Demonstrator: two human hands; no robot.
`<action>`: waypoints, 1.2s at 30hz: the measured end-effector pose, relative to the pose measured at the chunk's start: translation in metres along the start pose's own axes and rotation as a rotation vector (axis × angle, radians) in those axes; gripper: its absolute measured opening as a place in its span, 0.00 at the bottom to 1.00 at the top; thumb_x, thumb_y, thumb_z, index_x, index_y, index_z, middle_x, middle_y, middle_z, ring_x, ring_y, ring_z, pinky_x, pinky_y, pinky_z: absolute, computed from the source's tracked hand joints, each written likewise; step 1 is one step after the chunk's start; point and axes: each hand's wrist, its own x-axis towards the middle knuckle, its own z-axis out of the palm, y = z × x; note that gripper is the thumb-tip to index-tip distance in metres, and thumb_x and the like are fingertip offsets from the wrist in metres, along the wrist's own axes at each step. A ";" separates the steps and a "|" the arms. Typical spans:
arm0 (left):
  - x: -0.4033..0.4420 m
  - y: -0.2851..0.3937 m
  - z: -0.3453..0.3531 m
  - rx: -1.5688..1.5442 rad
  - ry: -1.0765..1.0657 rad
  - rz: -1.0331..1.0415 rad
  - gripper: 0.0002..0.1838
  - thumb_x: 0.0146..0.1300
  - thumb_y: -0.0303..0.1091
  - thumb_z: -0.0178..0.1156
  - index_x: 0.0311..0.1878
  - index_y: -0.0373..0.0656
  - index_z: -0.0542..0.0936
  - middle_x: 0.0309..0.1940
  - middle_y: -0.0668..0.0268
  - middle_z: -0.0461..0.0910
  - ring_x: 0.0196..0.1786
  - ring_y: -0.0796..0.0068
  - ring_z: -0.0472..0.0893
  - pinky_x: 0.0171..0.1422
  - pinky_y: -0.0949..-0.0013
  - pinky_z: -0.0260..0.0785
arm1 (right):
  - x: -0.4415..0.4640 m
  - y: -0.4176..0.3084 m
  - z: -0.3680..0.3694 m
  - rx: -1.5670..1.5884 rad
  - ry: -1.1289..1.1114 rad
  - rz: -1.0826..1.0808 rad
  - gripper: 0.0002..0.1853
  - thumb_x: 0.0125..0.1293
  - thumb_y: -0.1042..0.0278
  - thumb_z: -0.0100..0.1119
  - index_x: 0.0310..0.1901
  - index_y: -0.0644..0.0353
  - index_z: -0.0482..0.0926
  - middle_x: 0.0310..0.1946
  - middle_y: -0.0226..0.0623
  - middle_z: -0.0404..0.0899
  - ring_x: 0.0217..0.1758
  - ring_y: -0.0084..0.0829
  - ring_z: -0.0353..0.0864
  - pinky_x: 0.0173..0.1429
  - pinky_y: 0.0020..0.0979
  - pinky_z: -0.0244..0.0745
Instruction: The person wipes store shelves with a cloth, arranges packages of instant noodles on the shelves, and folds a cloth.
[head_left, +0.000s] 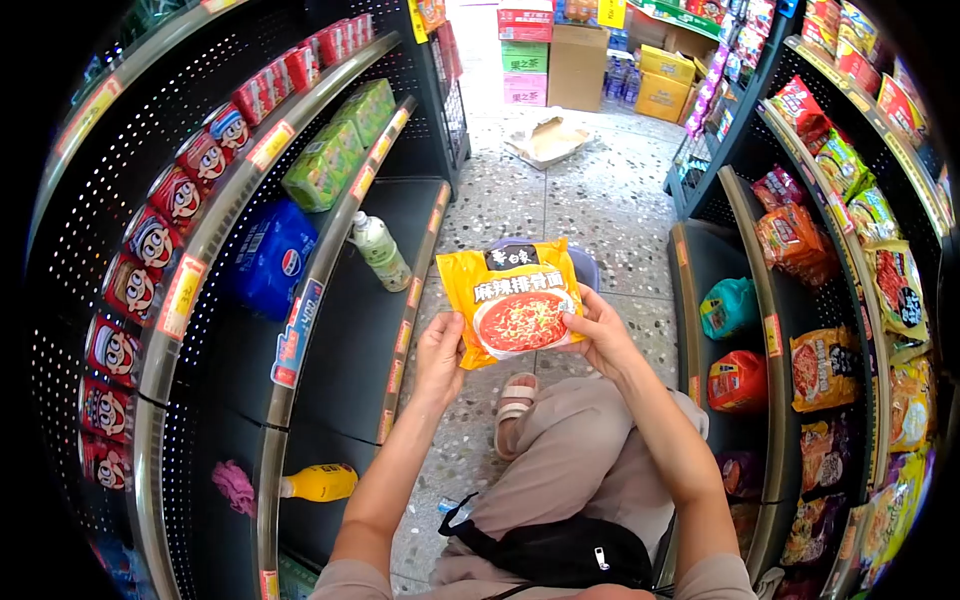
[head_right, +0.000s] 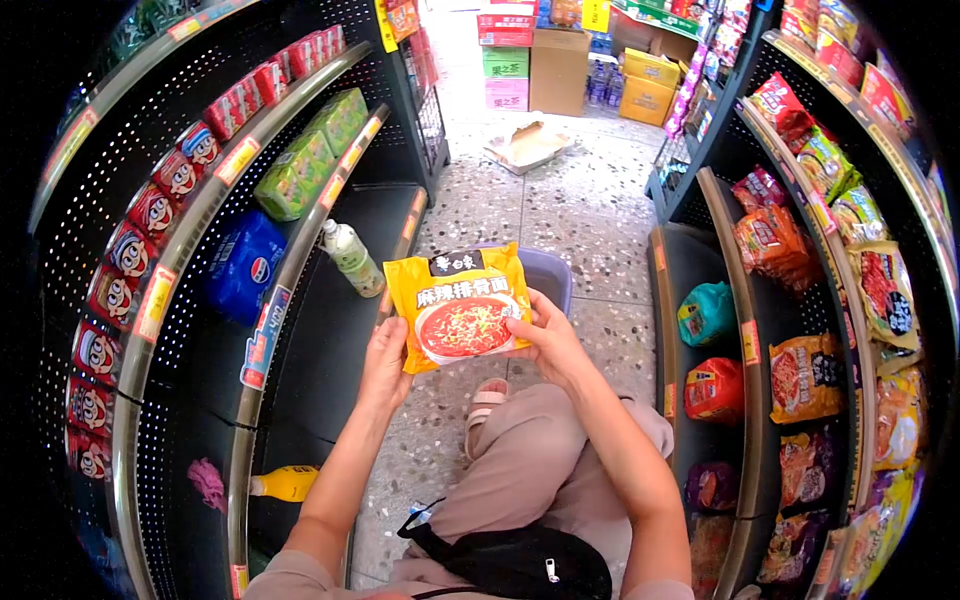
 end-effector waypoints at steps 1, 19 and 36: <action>0.001 -0.003 0.008 0.008 -0.001 -0.013 0.09 0.68 0.40 0.58 0.36 0.45 0.75 0.25 0.76 0.74 0.24 0.91 0.67 0.28 0.83 0.62 | -0.005 -0.003 -0.005 0.001 0.010 -0.009 0.29 0.61 0.76 0.61 0.63 0.59 0.62 0.48 0.37 0.78 0.44 0.28 0.83 0.39 0.32 0.86; 0.017 -0.086 0.123 -0.006 -0.317 -0.223 0.12 0.67 0.44 0.58 0.37 0.45 0.75 0.26 0.74 0.77 0.25 0.89 0.71 0.31 0.80 0.67 | -0.116 -0.054 -0.083 0.069 0.271 -0.290 0.29 0.60 0.80 0.61 0.63 0.59 0.62 0.52 0.37 0.77 0.52 0.28 0.79 0.53 0.32 0.78; 0.006 -0.176 0.235 0.186 -0.644 -0.392 0.12 0.69 0.42 0.55 0.44 0.42 0.74 0.33 0.70 0.79 0.33 0.85 0.78 0.39 0.77 0.71 | -0.235 -0.083 -0.164 0.086 0.535 -0.387 0.29 0.59 0.80 0.61 0.62 0.61 0.64 0.55 0.37 0.75 0.56 0.27 0.76 0.61 0.30 0.72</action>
